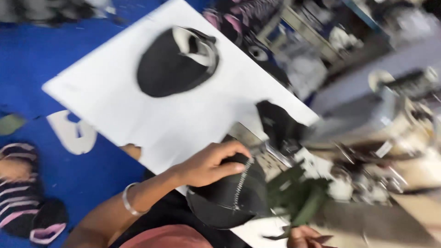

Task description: The person uses a sewing machine to stitch a green strap onto a black sandal sole. They repeatedly guide the sandal under the needle, sew sections of the strap, and use scissors to cut the thread between operations.

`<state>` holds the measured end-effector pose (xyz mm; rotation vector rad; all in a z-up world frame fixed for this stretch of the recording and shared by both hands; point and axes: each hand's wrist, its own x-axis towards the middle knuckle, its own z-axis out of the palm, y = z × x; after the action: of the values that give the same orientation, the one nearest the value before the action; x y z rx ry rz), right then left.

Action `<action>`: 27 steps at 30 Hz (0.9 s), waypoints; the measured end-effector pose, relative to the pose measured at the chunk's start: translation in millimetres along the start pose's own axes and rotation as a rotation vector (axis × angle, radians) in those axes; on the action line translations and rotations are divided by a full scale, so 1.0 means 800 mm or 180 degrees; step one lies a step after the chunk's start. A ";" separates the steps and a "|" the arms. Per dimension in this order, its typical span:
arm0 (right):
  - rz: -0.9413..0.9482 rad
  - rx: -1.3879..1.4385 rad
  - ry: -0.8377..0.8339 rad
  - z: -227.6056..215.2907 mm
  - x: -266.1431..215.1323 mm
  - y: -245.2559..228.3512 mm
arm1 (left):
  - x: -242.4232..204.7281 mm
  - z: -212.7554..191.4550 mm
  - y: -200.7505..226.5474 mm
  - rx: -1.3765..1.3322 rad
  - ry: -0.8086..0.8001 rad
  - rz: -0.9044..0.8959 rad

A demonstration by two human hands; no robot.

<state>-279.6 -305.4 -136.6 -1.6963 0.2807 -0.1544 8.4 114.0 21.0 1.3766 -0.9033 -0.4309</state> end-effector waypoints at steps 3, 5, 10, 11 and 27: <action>0.0054 0.0114 0.0187 0.107 -0.030 -0.070 | 0.000 0.036 -0.022 -0.0386 -0.0006 -0.0227; 0.0085 0.0146 0.0274 0.174 -0.027 -0.124 | -0.002 0.046 -0.025 -0.0556 -0.0010 -0.0459; 0.0948 0.0262 0.0553 0.253 0.006 -0.180 | -0.001 0.049 -0.014 -0.0896 -0.0045 -0.0450; 0.0969 0.0258 0.0546 0.253 0.005 -0.182 | 0.000 0.051 -0.017 -0.0907 -0.0037 -0.0467; 0.0259 0.0318 -0.0245 0.209 0.079 -0.199 | 0.008 0.058 0.005 -0.0846 -0.0597 -0.0537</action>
<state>-159.8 -143.2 -7.5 -1.5855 0.2796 -0.0420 -23.6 79.7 23.8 1.1843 -0.8494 -0.7915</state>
